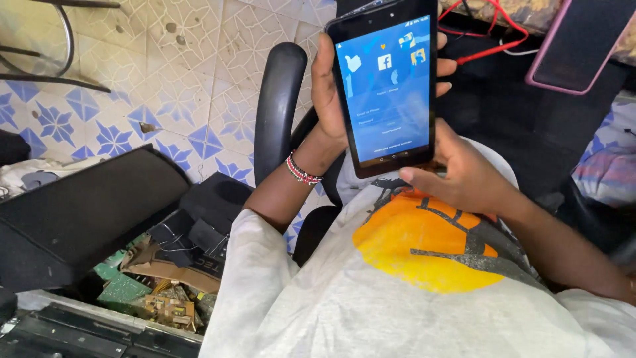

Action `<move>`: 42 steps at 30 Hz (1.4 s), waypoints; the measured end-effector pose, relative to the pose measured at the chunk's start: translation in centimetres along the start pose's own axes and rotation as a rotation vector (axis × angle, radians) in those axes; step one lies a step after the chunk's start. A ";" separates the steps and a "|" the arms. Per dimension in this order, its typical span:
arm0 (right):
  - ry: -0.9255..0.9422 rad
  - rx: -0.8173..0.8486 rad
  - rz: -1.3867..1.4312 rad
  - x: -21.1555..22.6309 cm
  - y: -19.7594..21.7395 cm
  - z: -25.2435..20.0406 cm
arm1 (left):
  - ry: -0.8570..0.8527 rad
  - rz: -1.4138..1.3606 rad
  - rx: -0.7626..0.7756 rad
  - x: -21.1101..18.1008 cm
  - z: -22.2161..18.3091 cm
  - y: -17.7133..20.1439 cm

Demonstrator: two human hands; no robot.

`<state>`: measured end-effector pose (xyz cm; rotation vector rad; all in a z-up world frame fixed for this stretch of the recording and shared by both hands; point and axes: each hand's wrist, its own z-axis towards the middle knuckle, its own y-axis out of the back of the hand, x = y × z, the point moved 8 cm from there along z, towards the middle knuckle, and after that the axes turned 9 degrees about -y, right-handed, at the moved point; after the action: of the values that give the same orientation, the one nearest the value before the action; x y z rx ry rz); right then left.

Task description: A person interacts with a tablet's touchscreen interface to evaluate its performance and functionality.

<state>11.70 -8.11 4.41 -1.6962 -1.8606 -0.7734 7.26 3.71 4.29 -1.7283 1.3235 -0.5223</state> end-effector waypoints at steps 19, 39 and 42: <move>-0.024 -0.139 0.136 -1.8 0.6 0.3 | -0.029 -0.025 0.038 -0.4 0.2 0.5; 1.053 -0.581 -0.636 2.6 1.9 -5.2 | -0.004 -0.029 0.026 -0.7 0.1 -0.1; 1.096 -0.523 -0.681 2.7 1.0 -5.1 | -0.002 -0.025 0.053 -0.7 0.4 0.2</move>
<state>12.41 -9.72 10.01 -0.4809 -1.3942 -2.0623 7.21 4.47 4.02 -1.7035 1.2765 -0.5649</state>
